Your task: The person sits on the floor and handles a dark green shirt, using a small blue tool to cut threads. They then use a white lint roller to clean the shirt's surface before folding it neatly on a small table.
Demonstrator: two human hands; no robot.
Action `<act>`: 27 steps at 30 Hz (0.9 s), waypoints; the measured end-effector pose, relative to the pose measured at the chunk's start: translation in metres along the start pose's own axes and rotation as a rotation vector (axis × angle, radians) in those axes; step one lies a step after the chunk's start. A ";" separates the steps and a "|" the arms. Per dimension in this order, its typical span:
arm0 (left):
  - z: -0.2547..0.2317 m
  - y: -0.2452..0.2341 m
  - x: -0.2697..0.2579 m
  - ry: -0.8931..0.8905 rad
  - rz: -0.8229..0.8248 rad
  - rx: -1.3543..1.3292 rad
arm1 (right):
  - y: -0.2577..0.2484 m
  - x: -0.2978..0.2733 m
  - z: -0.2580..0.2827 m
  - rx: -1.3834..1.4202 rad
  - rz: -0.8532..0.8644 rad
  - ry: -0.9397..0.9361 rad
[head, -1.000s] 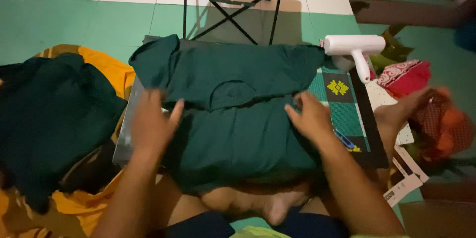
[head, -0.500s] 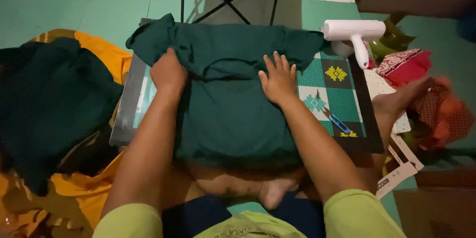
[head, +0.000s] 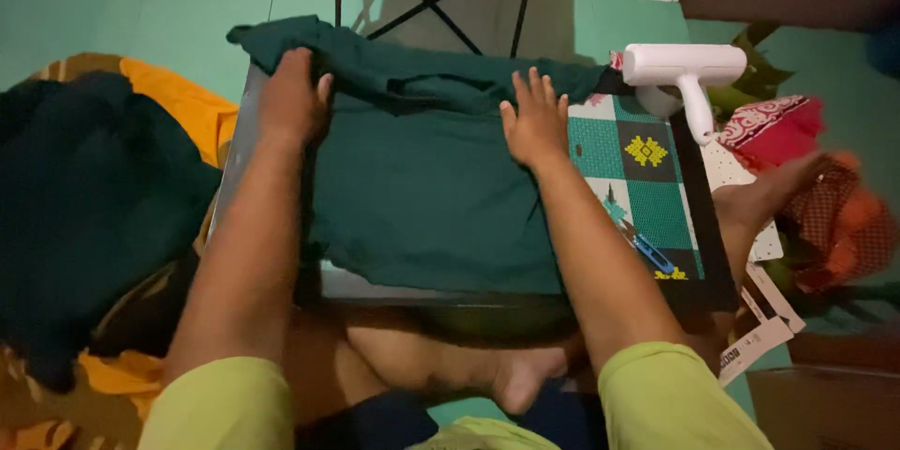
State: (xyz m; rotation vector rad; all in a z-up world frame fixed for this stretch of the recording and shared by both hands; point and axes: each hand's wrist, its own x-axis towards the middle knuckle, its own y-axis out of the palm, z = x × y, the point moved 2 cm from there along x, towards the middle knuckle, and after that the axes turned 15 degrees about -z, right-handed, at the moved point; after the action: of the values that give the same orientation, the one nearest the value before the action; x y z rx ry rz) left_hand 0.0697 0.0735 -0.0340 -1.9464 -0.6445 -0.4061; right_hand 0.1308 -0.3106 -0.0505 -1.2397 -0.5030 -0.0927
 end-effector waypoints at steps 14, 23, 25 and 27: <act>-0.038 -0.159 -0.188 0.041 0.308 -0.227 | -0.124 -0.149 0.009 0.573 0.260 -0.142; -0.002 -0.136 -0.205 -0.313 -0.520 -0.426 | -0.115 -0.215 -0.051 0.360 0.047 -0.346; -0.005 -0.142 -0.207 -0.132 -0.420 -0.219 | -0.100 -0.222 -0.071 0.309 0.017 -0.223; -0.017 -0.161 -0.207 -0.026 -0.296 0.015 | -0.117 -0.217 -0.068 0.314 -0.072 -0.126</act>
State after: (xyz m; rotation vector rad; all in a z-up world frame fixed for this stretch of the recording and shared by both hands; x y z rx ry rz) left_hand -0.1929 0.0609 -0.0223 -1.8483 -0.9544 -0.5571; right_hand -0.0793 -0.4560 -0.0534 -0.9236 -0.6458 0.0043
